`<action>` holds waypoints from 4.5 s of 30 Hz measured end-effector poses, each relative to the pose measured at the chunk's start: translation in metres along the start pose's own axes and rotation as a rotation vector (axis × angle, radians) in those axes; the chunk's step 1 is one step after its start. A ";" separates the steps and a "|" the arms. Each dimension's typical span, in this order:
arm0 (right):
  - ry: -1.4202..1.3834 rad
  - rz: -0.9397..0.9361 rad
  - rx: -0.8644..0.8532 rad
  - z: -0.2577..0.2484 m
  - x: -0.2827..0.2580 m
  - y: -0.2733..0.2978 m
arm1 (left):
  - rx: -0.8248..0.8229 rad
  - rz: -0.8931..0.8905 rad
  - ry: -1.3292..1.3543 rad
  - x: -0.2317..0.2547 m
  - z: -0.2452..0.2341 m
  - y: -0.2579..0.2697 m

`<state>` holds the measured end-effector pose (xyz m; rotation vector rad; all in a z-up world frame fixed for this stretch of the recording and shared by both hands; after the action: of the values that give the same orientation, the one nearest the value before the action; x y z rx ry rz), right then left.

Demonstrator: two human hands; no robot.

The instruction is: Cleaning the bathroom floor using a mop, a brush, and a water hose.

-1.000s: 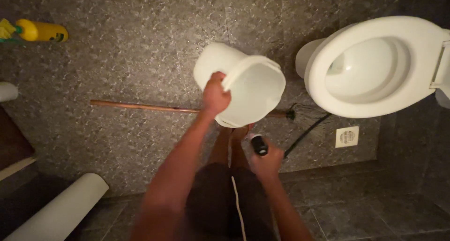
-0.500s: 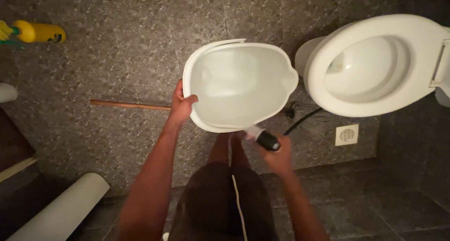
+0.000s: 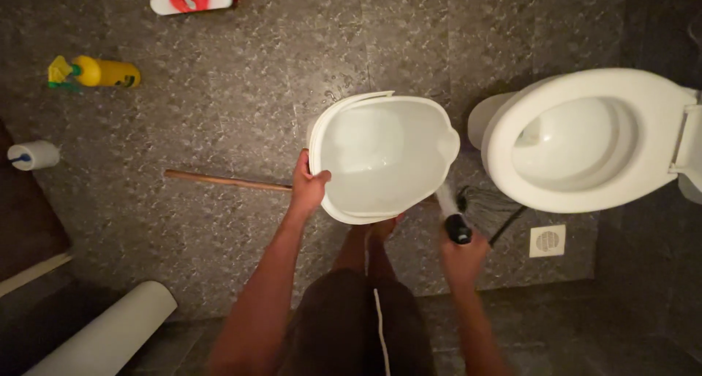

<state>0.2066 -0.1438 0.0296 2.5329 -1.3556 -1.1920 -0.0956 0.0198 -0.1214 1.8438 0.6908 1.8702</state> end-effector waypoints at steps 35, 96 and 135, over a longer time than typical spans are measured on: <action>0.320 0.054 0.005 -0.047 0.031 0.067 | -0.073 0.943 -1.226 0.136 -0.008 0.061; 0.141 0.313 -0.118 -0.005 -0.068 -0.024 | 0.500 -0.188 0.289 0.016 0.083 -0.182; 0.259 0.157 -0.277 0.268 -0.071 -0.184 | -0.273 0.164 -2.120 0.034 -0.175 -0.611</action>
<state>0.1409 0.1040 -0.1818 2.2490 -1.2088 -0.9132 -0.2995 0.5117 -0.4696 2.3227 -0.4783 -0.5508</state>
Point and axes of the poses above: each hand's wrist, its own y-axis away from the middle knuckle, its own z-axis out of the palm, x = y × z, the point moved 2 cm from there along -y, towards the middle knuckle, and after that the axes turned 6 degrees about x, right-handed, at the moved point
